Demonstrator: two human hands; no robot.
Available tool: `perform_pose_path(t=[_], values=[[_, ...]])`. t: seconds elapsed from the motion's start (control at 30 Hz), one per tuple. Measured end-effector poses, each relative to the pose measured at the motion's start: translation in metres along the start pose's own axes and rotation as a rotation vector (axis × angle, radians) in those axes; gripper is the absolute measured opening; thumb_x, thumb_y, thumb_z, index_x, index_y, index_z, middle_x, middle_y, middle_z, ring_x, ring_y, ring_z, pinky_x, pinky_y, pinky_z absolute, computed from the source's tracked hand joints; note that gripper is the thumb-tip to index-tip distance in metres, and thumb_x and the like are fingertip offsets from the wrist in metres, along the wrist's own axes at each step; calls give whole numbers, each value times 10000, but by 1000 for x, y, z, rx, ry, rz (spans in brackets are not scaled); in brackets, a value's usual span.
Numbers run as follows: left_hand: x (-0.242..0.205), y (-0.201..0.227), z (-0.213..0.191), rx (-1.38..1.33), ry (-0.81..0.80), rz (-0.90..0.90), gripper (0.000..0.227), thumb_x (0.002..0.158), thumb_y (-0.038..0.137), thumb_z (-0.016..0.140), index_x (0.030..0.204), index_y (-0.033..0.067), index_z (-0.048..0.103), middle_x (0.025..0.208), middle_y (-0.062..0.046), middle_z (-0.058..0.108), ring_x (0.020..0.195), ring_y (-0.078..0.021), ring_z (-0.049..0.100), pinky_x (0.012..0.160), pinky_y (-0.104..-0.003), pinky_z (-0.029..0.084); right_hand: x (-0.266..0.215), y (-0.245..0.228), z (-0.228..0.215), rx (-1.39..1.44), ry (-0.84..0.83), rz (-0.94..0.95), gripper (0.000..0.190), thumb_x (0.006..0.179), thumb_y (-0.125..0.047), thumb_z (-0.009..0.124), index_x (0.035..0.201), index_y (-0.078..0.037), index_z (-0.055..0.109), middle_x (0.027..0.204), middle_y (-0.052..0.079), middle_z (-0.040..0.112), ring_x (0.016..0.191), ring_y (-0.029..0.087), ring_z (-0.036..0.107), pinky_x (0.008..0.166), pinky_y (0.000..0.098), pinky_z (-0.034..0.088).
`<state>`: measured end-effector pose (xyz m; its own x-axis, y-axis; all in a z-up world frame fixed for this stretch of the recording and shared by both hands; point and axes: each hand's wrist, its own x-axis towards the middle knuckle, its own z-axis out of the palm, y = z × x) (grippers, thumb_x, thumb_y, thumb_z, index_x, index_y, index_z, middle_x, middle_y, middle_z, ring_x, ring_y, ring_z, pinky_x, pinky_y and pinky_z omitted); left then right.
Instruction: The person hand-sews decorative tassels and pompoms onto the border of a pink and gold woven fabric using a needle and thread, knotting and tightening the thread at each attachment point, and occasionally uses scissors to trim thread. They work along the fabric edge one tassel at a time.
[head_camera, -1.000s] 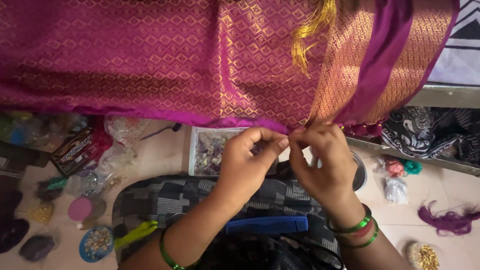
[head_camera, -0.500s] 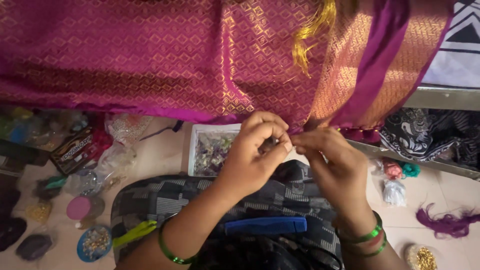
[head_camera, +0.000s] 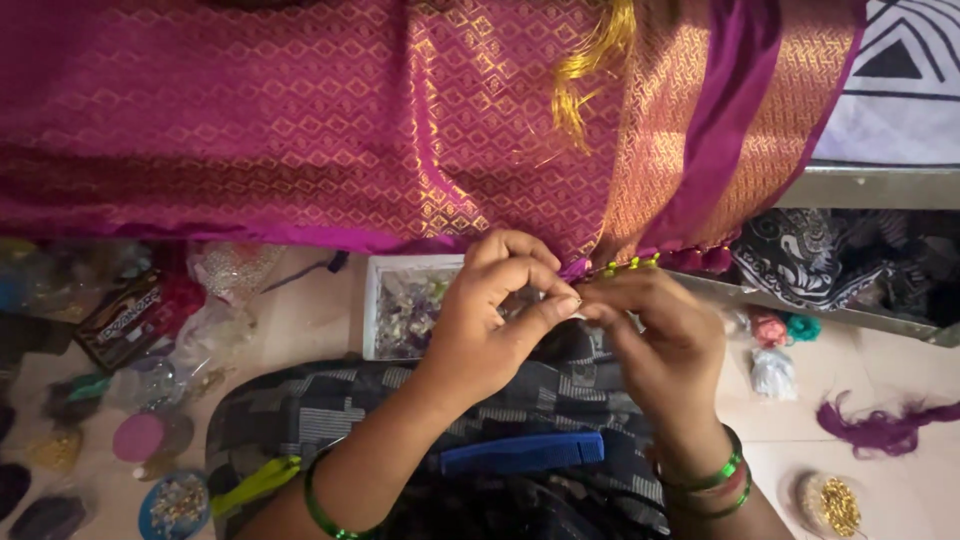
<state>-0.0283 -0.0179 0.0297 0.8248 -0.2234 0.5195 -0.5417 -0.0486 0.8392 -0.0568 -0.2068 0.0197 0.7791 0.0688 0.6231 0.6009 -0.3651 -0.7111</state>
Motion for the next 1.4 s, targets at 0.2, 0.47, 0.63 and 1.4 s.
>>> perform_pose_path(t=[0.2, 0.47, 0.63, 1.4], values=[[3, -13, -7, 160, 64, 204, 132, 921, -34, 620, 1005, 26, 537, 1092, -71, 688, 1081, -237, 657, 959, -351, 519, 0, 7, 12, 409, 145, 162, 71, 1036, 38, 554, 1068, 3, 501, 1170, 108, 635, 964, 134, 648, 801, 291, 590], [18, -34, -18, 115, 258, 140, 91, 1017, -43, 575, 990, 32, 531, 993, -69, 697, 901, -179, 707, 802, -301, 564, -25, 27, 1, 410, 108, 143, 78, 1087, 13, 546, 1099, -15, 475, 977, 109, 644, 804, 114, 606, 763, 277, 548], [8, -14, -18, 108, 152, 50, 99, 991, 34, 669, 957, 33, 575, 1033, -59, 780, 927, -102, 745, 737, -246, 548, -13, 9, 0, 270, 80, 296, 102, 1053, -34, 582, 1117, 38, 616, 1152, 113, 676, 885, 136, 654, 803, 276, 551], [-15, -46, -10, -280, 142, -174, 97, 886, 61, 783, 957, 23, 729, 1067, -62, 774, 987, -117, 727, 878, -273, 579, 5, -3, 37, -410, 196, -234, 139, 943, 31, 765, 1039, -24, 682, 1123, 36, 680, 969, 152, 672, 826, 276, 540]])
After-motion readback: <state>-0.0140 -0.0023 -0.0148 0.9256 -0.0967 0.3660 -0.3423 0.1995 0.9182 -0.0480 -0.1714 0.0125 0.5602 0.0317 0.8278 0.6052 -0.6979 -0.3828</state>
